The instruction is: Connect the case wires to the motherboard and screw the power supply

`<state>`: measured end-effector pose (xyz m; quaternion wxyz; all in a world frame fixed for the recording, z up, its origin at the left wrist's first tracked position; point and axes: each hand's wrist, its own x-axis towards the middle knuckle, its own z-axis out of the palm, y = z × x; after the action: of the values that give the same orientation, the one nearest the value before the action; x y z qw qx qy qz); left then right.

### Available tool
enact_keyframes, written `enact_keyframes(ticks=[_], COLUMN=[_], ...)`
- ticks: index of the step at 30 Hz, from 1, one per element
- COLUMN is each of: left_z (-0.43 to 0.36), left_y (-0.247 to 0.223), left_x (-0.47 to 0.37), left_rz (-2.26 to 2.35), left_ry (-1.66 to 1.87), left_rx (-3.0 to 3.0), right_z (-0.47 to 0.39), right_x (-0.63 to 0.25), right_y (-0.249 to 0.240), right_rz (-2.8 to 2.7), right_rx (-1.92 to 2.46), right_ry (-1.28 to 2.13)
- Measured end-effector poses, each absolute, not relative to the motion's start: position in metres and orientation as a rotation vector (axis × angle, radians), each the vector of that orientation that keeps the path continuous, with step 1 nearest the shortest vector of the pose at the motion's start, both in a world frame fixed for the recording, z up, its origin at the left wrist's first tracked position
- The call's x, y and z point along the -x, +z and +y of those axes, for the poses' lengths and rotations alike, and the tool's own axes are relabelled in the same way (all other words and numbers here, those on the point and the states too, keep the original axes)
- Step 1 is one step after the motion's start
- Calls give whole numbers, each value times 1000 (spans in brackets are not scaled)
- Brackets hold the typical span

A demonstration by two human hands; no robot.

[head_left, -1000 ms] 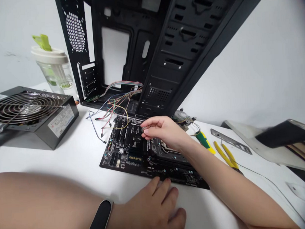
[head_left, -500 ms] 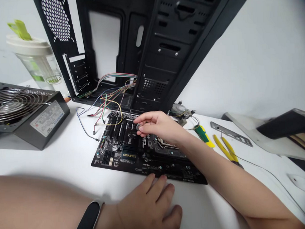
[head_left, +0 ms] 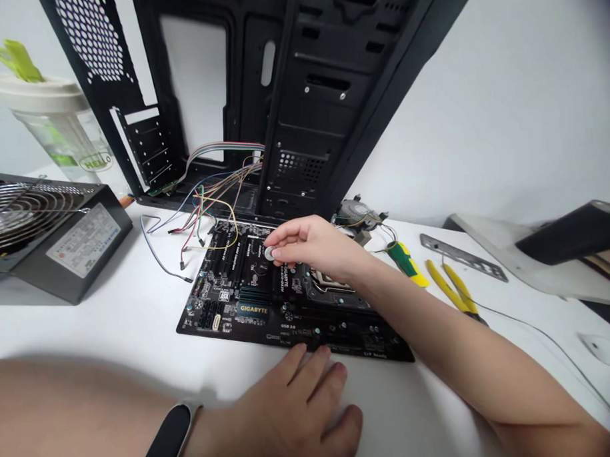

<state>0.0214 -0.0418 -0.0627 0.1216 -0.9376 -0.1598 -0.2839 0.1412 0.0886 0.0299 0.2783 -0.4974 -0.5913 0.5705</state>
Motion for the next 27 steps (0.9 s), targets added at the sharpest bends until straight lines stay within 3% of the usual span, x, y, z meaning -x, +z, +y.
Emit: enact_keyframes(ticks=[6, 18, 27], left_z=[-42, -43, -43], left_y=[-62, -57, -57], left_x=[-21, -19, -18], left_rz=[-477, -477, -468], left_ry=[-842, -785, -740], left_rx=[2741, 2770, 2820], right_z=[88, 96, 101], right_x=[-143, -150, -143], right_y=[31, 12, 2], right_rz=[-1718, -2445, -2491], right_rx=[1337, 1057, 1005], right_ry=[1413, 709, 625])
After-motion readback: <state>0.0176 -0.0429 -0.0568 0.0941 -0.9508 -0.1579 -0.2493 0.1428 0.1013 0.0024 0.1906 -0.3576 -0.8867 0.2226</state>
